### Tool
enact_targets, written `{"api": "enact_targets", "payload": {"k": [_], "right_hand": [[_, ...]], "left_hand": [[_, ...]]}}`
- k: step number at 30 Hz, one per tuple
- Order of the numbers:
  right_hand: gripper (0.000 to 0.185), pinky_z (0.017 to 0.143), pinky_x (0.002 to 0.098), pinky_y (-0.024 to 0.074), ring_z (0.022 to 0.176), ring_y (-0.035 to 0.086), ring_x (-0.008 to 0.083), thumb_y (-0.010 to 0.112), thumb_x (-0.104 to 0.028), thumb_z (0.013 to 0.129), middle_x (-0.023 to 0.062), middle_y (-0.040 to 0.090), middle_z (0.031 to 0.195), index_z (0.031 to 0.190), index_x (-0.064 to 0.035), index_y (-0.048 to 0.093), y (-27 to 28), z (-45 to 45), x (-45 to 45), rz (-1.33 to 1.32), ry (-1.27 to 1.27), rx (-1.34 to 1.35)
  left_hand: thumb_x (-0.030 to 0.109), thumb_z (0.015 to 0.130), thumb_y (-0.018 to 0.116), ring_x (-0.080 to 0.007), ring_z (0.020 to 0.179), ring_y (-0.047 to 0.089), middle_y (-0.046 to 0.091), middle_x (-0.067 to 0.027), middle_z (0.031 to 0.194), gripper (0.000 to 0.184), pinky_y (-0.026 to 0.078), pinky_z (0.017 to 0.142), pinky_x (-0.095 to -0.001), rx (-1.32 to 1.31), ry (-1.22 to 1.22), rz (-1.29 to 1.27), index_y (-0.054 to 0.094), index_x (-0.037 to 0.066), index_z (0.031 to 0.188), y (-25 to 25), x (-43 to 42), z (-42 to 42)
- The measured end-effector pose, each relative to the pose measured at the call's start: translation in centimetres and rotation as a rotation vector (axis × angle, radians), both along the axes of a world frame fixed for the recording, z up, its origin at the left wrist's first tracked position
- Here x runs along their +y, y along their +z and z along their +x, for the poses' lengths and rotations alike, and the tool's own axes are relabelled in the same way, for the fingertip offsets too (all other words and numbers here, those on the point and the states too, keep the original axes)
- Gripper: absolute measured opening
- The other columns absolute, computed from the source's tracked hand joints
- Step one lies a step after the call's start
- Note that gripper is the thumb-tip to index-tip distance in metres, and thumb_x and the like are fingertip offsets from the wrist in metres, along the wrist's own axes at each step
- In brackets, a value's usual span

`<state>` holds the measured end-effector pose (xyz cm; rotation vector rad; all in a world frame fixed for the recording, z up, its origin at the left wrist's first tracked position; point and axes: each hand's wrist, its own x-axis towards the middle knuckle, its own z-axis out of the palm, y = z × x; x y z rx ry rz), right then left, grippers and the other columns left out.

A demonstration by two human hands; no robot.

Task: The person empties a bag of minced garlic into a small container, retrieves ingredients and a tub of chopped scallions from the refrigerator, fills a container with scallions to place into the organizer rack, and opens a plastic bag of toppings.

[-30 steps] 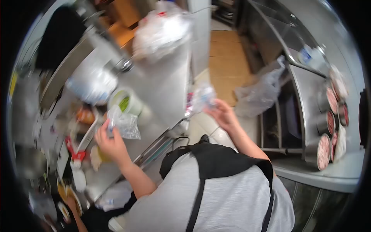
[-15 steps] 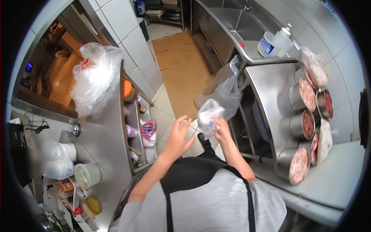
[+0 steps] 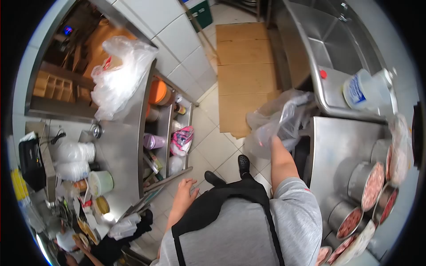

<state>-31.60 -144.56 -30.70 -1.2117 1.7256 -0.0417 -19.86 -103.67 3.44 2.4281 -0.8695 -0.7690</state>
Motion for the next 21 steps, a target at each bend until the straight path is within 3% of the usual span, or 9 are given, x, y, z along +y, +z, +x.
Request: {"api": "enact_targets", "payload": {"k": [6, 9, 12, 14, 17, 19, 21], "right_hand": [[0.035, 0.089, 0.0364, 0.0442, 0.101, 0.055, 0.0306, 0.049, -0.015, 0.086, 0.0159, 0.057, 0.107, 0.115, 0.0043, 0.052, 1.1, -1.0, -0.1, 0.189, 0.468, 0.017], [0.035, 0.087, 0.0356, 0.0454, 0.098, 0.056, 0.0293, 0.048, -0.018, 0.087, 0.0153, 0.058, 0.104, 0.114, 0.0044, 0.053, 3.2, -3.3, -2.6, 0.282, 0.474, -0.005], [0.036, 0.085, 0.0347, 0.0466, 0.095, 0.058, 0.028, 0.048, -0.021, 0.088, 0.0148, 0.06, 0.102, 0.113, 0.0045, 0.054, 7.0, -4.4, -5.4, 0.354, 0.388, 0.025], [0.037, 0.084, 0.0342, 0.0474, 0.094, 0.059, 0.0272, 0.047, -0.023, 0.089, 0.0144, 0.061, 0.1, 0.113, 0.0046, 0.055, 10.1, -3.6, -7.9, 0.282, 0.256, 0.013], [0.036, 0.08, 0.0317, 0.0494, 0.082, 0.061, 0.0263, 0.051, -0.023, 0.086, 0.0155, 0.064, 0.092, 0.108, 0.0044, 0.061, 11.1, -1.5, -11.7, -0.046, 0.076, -0.35], [0.033, 0.078, 0.0347, 0.0495, 0.082, 0.06, 0.0273, 0.051, -0.02, 0.086, 0.0182, 0.064, 0.093, 0.106, 0.0033, 0.063, 13.5, 1.0, -10.5, -0.823, -0.052, -0.538], [0.03, 0.08, 0.0372, 0.0489, 0.085, 0.061, 0.0294, 0.053, -0.016, 0.084, 0.0213, 0.063, 0.097, 0.106, 0.0025, 0.063, 20.3, 4.3, -5.1, -1.539, 0.075, -0.183]], "left_hand": [[0.017, 0.081, 0.061, -0.0382, 0.105, 0.052, 0.058, -0.0217, 0.108, 0.034, 0.041, 0.092, -0.0421, -0.076, 0.215, 0.066, 0.058, 0.0, 0.11, -2.8, 6.2, -3.2], [0.023, 0.081, 0.061, -0.0374, 0.105, 0.052, 0.06, -0.0216, 0.103, 0.038, 0.042, 0.092, -0.0418, -0.114, 0.265, 0.201, 0.058, -0.001, 0.111, -4.5, 8.6, -4.6], [0.029, 0.081, 0.06, -0.0364, 0.105, 0.052, 0.059, -0.0219, 0.106, 0.041, 0.042, 0.091, -0.0423, -0.102, 0.185, 0.257, 0.058, -0.001, 0.109, -9.3, 12.0, -6.1], [0.031, 0.082, 0.059, -0.0359, 0.103, 0.053, 0.06, -0.0209, 0.105, 0.041, 0.042, 0.089, -0.0428, -0.104, 0.276, 0.162, 0.059, -0.001, 0.107, -10.7, 13.5, -7.6], [0.031, 0.082, 0.058, -0.036, 0.098, 0.055, 0.06, -0.0195, 0.103, 0.038, 0.044, 0.086, -0.0435, -0.14, 0.299, 0.063, 0.06, 0.001, 0.106, -9.8, 15.8, -8.6], [0.03, 0.083, 0.057, -0.0361, 0.095, 0.056, 0.06, -0.0186, 0.102, 0.035, 0.045, 0.083, -0.0437, -0.095, 0.361, 0.021, 0.061, 0.002, 0.104, -8.0, 17.3, -9.4], [0.029, 0.083, 0.057, -0.0362, 0.093, 0.057, 0.061, -0.0179, 0.101, 0.032, 0.046, 0.081, -0.0438, 0.023, 0.493, -0.009, 0.062, 0.004, 0.102, -5.7, 19.4, -10.1]]}}
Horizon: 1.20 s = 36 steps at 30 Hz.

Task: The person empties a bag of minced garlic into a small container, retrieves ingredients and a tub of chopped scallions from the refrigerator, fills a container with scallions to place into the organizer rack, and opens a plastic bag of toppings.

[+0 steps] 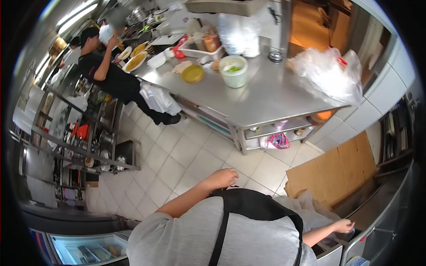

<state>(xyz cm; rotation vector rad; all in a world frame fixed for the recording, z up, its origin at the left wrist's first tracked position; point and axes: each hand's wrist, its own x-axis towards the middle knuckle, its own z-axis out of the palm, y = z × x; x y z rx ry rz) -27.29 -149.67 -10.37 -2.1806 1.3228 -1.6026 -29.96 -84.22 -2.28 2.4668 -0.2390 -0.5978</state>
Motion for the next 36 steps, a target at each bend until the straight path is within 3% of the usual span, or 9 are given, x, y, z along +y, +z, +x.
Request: {"api": "enact_targets", "payload": {"k": [6, 9, 16, 20, 26, 27, 30, 34, 36], "right_hand": [[0.028, 0.09, 0.0315, 0.0445, 0.1, 0.057, 0.021, 0.051, -0.004, 0.089, 0.014, 0.06, 0.111, 0.116, 0.0054, 0.054, 10.7, 11.3, 21.4, 0.517, 0.838, -0.566], [0.025, 0.076, 0.0263, 0.0434, 0.087, 0.055, 0.0135, 0.05, -0.006, 0.089, 0.0046, 0.06, 0.108, 0.112, 0.0005, 0.059, 15.3, 13.6, 34.5, 0.527, 0.913, -0.461], [0.017, 0.07, 0.0244, 0.0458, 0.078, 0.056, 0.0116, 0.049, -0.005, 0.091, 0.0053, 0.061, 0.093, 0.102, -0.0001, 0.06, 17.0, 18.7, 56.6, 0.901, 1.465, -0.578], [0.015, 0.068, 0.0234, 0.0446, 0.074, 0.054, 0.0104, 0.049, -0.005, 0.091, 0.0044, 0.059, 0.086, 0.099, 0.0, 0.06, 19.7, 20.3, 65.4, 0.888, 1.747, -0.542], [0.014, 0.067, 0.0219, 0.0436, 0.073, 0.053, 0.0088, 0.051, -0.004, 0.09, 0.0042, 0.06, 0.084, 0.097, 0.0007, 0.061, 22.6, 22.7, 76.7, 0.829, 1.902, -0.415], [0.013, 0.066, 0.0212, 0.0434, 0.072, 0.054, 0.0084, 0.051, -0.003, 0.09, 0.0038, 0.06, 0.084, 0.097, 0.0005, 0.062, 23.0, 23.2, 78.6, 0.778, 1.92, -0.408], [0.013, 0.065, 0.0208, 0.0438, 0.072, 0.054, 0.0084, 0.051, -0.003, 0.09, 0.0037, 0.06, 0.084, 0.097, 0.0002, 0.061, 22.9, 26.5, 83.2, 0.715, 1.993, -0.333], [0.015, 0.064, 0.0243, 0.0469, 0.074, 0.059, 0.0135, 0.055, -0.004, 0.087, 0.0064, 0.063, 0.085, 0.1, -0.0027, 0.062, 21.1, 33.5, 91.3, 0.773, 2.126, 0.047], [0.023, 0.067, 0.0314, 0.0499, 0.079, 0.062, 0.023, 0.058, -0.005, 0.082, 0.0099, 0.064, 0.09, 0.104, -0.0081, 0.064, 19.5, 37.4, 97.6, 0.083, 2.173, 0.222]], "left_hand": [[0.03, 0.08, 0.06, -0.0327, 0.086, 0.059, 0.062, -0.0169, 0.096, 0.027, 0.048, 0.073, -0.0425, -0.348, 0.248, -0.083, 0.063, 0.004, 0.084, 0.9, 11.7, -5.7], [0.033, 0.08, 0.063, -0.0322, 0.078, 0.061, 0.063, -0.0151, 0.085, 0.028, 0.049, 0.068, -0.0413, -0.258, 0.496, 0.037, 0.063, 0.005, 0.079, 2.5, 16.9, -8.8], [0.029, 0.081, 0.068, -0.0325, 0.061, 0.057, 0.059, -0.0146, 0.069, 0.029, 0.045, 0.055, -0.038, -0.54, 0.873, -0.009, 0.058, 0.004, 0.07, 2.6, 24.2, -15.4], [0.026, 0.091, 0.055, -0.0373, 0.066, 0.058, 0.059, -0.0188, 0.069, 0.024, 0.045, 0.059, -0.0416, -0.399, 1.006, -0.006, 0.059, 0.004, 0.082, 1.1, 27.2, -17.0], [0.019, 0.096, 0.04, -0.0421, 0.073, 0.057, 0.061, -0.0222, 0.075, 0.023, 0.044, 0.063, -0.0448, -0.681, 1.109, -0.037, 0.057, 0.005, 0.098, 1.7, 32.0, -15.1], [0.018, 0.096, 0.039, -0.0385, 0.068, 0.056, 0.06, -0.021, 0.074, 0.023, 0.044, 0.062, -0.042, -0.462, 1.22, -0.085, 0.056, 0.004, 0.102, 2.1, 33.2, -14.4], [0.007, 0.092, 0.038, -0.024, 0.063, 0.049, 0.054, -0.0121, 0.075, 0.025, 0.043, 0.06, -0.0341, -0.557, 1.259, -0.172, 0.055, 0.007, 0.11, 3.0, 37.1, -11.4], [-0.005, 0.085, 0.038, -0.0225, 0.065, 0.053, 0.056, -0.0114, 0.086, 0.032, 0.045, 0.063, -0.0332, -0.667, 1.2, -0.109, 0.056, 0.007, 0.109, 3.7, 43.1, -6.0], [-0.008, 0.082, 0.039, -0.0223, 0.065, 0.054, 0.056, -0.0117, 0.089, 0.036, 0.046, 0.065, -0.0329, -0.653, 1.151, -0.157, 0.056, 0.007, 0.109, 6.7, 45.0, -2.4]]}}
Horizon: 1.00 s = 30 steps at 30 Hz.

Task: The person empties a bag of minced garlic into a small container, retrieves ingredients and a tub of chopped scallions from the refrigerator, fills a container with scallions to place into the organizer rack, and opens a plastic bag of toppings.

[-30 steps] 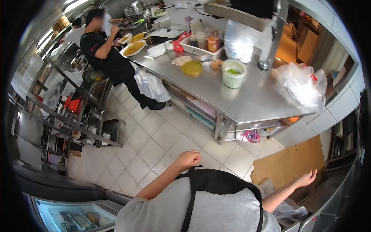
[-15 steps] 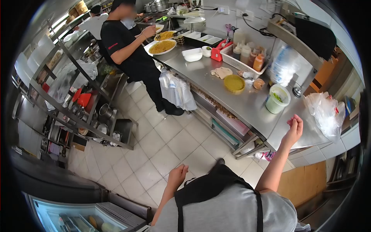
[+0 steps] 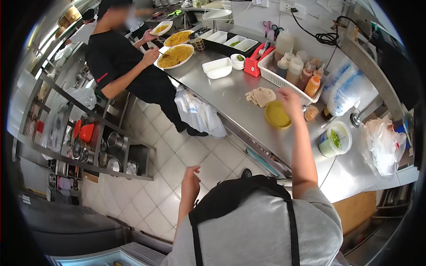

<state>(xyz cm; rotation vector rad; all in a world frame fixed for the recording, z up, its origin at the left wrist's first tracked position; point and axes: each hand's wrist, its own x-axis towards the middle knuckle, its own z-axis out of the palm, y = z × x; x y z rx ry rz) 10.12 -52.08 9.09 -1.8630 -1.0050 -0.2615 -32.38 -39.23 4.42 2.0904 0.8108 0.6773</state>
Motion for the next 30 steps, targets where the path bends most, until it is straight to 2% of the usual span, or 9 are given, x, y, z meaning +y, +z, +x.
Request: {"api": "enact_targets", "payload": {"k": [2, 4, 7, 10, 12, 19, 25, 27, 30], "right_hand": [[0.027, 0.07, 0.0372, 0.0515, 0.087, 0.061, 0.0298, 0.057, -0.008, 0.08, 0.0114, 0.063, 0.097, 0.105, -0.0138, 0.065, -4.9, 4.5, 5.7, -0.45, 0.047, -0.257], [0.027, 0.072, 0.0381, 0.0516, 0.092, 0.059, 0.0286, 0.054, -0.009, 0.08, 0.0106, 0.061, 0.098, 0.104, -0.013, 0.065, -5.4, 3.7, 9.5, -0.668, -0.117, -0.309], [0.023, 0.076, 0.0406, 0.0509, 0.098, 0.057, 0.0277, 0.053, -0.009, 0.08, 0.008, 0.06, 0.1, 0.098, -0.0106, 0.066, -7.2, 1.0, 14.8, -0.792, -0.258, -0.182], [0.021, 0.075, 0.0408, 0.0482, 0.094, 0.058, 0.03, 0.054, -0.006, 0.078, 0.0098, 0.06, 0.098, 0.093, -0.006, 0.068, -6.0, -5.0, 16.0, -0.626, 0.148, -0.241], [0.029, 0.076, 0.0369, 0.046, 0.089, 0.057, 0.031, 0.053, 0.001, 0.075, 0.0128, 0.059, 0.098, 0.101, -0.0022, 0.065, -6.4, -6.2, 16.8, -0.327, 0.443, 0.125], [0.026, 0.074, 0.0258, 0.0423, 0.084, 0.052, 0.0139, 0.049, 0.004, 0.081, 0.0045, 0.054, 0.093, 0.103, 0.0015, 0.062, 1.0, -4.6, 7.8, 0.086, 0.388, 0.696], [0.036, 0.074, 0.0268, 0.042, 0.083, 0.053, 0.0193, 0.049, 0.008, 0.074, 0.0085, 0.053, 0.09, 0.107, 0.0022, 0.063, 5.2, -7.4, -6.5, -0.102, -0.129, 0.604], [0.033, 0.071, 0.0249, 0.0402, 0.077, 0.05, 0.0193, 0.045, 0.011, 0.072, 0.0075, 0.047, 0.081, 0.1, 0.0038, 0.062, 4.3, -9.7, -8.9, -0.046, -0.375, 0.615], [0.031, 0.075, 0.03, 0.0421, 0.081, 0.052, 0.0249, 0.046, 0.01, 0.076, 0.0115, 0.051, 0.087, 0.103, 0.0042, 0.061, 1.5, -11.9, -11.1, -0.324, -0.775, 0.438]], "left_hand": [[-0.007, 0.079, 0.044, -0.0289, 0.074, 0.058, 0.058, -0.0136, 0.092, 0.033, 0.047, 0.069, -0.0357, 0.056, -0.084, 0.085, 0.056, 0.006, 0.107, 1.1, 2.0, 3.4], [-0.006, 0.078, 0.046, -0.0319, 0.08, 0.059, 0.059, -0.0146, 0.094, 0.031, 0.047, 0.071, -0.0371, 0.068, -0.167, 0.304, 0.057, 0.005, 0.105, 0.8, 4.4, 6.3], [-0.003, 0.081, 0.049, -0.0353, 0.084, 0.058, 0.059, -0.016, 0.09, 0.021, 0.047, 0.073, -0.0382, -0.057, -0.187, 0.217, 0.059, 0.004, 0.098, 2.6, 4.9, 10.2], [0.004, 0.085, 0.05, -0.0354, 0.078, 0.059, 0.059, -0.0164, 0.086, 0.015, 0.047, 0.07, -0.0387, -0.166, -0.27, 0.206, 0.06, 0.004, 0.096, 3.3, 7.2, 14.0], [0.007, 0.086, 0.051, -0.0347, 0.076, 0.059, 0.058, -0.017, 0.085, 0.014, 0.047, 0.069, -0.039, -0.246, -0.309, 0.309, 0.061, 0.005, 0.095, 4.9, 9.3, 17.4], [0.012, 0.076, 0.063, -0.0373, 0.095, 0.053, 0.057, -0.0201, 0.098, 0.028, 0.043, 0.083, -0.0421, -0.068, -0.278, 0.231, 0.06, 0.003, 0.102, 7.4, 19.4, 29.7], [0.008, 0.072, 0.065, -0.037, 0.094, 0.054, 0.058, -0.0194, 0.099, 0.022, 0.044, 0.084, -0.0426, -0.167, -0.271, 0.489, 0.064, 0.004, 0.094, 7.3, 25.0, 39.2], [0.008, 0.072, 0.064, -0.037, 0.094, 0.054, 0.058, -0.0192, 0.099, 0.022, 0.044, 0.085, -0.0426, -0.177, -0.304, 0.45, 0.064, 0.004, 0.093, 6.6, 27.0, 41.6], [0.008, 0.072, 0.063, -0.0376, 0.096, 0.053, 0.058, -0.0194, 0.098, 0.021, 0.043, 0.086, -0.043, -0.217, -0.236, 0.428, 0.065, 0.003, 0.093, 5.3, 30.7, 46.1]]}}
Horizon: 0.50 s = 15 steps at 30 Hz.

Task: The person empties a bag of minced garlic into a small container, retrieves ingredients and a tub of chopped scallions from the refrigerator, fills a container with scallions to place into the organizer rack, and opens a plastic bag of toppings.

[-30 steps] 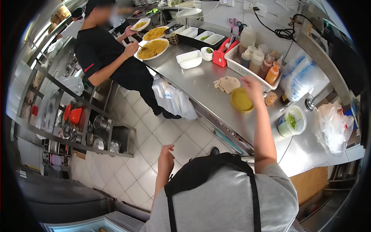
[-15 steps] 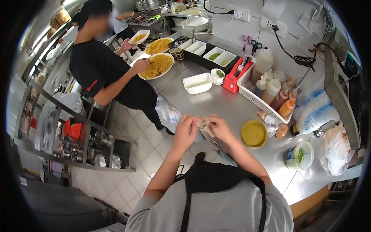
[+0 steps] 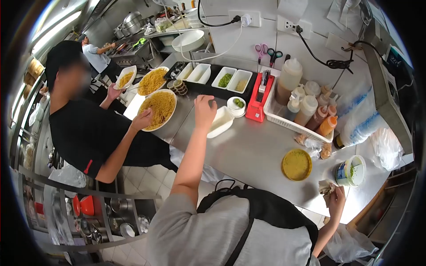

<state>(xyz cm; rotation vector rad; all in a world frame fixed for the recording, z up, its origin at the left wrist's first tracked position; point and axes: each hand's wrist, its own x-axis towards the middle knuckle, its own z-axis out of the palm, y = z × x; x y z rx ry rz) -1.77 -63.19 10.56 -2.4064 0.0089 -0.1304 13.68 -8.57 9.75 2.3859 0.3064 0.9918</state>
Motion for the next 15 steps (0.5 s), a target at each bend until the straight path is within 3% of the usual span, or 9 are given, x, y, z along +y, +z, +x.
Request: {"api": "enact_targets", "payload": {"k": [2, 4, 7, 15], "right_hand": [[0.032, 0.078, 0.0337, 0.043, 0.084, 0.052, 0.0284, 0.047, 0.008, 0.077, 0.0131, 0.053, 0.089, 0.105, 0.0035, 0.061, -4.2, -0.6, -0.4, -0.125, -0.182, -0.195], [0.039, 0.084, 0.0394, 0.042, 0.091, 0.051, 0.0323, 0.055, 0.004, 0.075, 0.0155, 0.054, 0.098, 0.114, -0.0018, 0.06, -8.7, -1.2, -1.0, -0.19, -0.291, -0.161], [0.054, 0.091, 0.043, 0.0389, 0.101, 0.047, 0.0345, 0.063, 0.002, 0.069, 0.0146, 0.052, 0.112, 0.121, -0.0088, 0.057, -8.5, -2.2, 2.1, -0.275, -0.303, -0.108], [0.049, 0.087, 0.043, 0.0402, 0.097, 0.047, 0.0346, 0.062, 0.001, 0.069, 0.0149, 0.052, 0.105, 0.117, -0.0067, 0.059, -8.3, -1.3, 2.1, -0.312, -0.319, -0.114]], "left_hand": [[0.008, 0.073, 0.061, -0.0379, 0.097, 0.052, 0.058, -0.0199, 0.098, 0.02, 0.043, 0.087, -0.0434, -0.015, 0.068, 0.015, 0.065, 0.002, 0.092, -0.8, 2.5, 3.1], [0.007, 0.074, 0.059, -0.0379, 0.098, 0.052, 0.059, -0.0204, 0.097, 0.019, 0.043, 0.087, -0.0437, 0.005, 0.136, 0.06, 0.065, 0.002, 0.092, -1.1, 4.6, 5.8], [0.01, 0.076, 0.056, -0.0381, 0.1, 0.051, 0.059, -0.0207, 0.099, 0.021, 0.042, 0.09, -0.0444, 0.091, 0.203, 0.192, 0.064, 0.0, 0.094, -1.9, 7.2, 9.6], [0.017, 0.08, 0.056, -0.0321, 0.106, 0.053, 0.061, -0.0193, 0.101, 0.02, 0.039, 0.088, -0.0518, 0.076, 0.188, 0.134, 0.066, 0.005, 0.093, -3.8, 11.4, 16.2]]}}
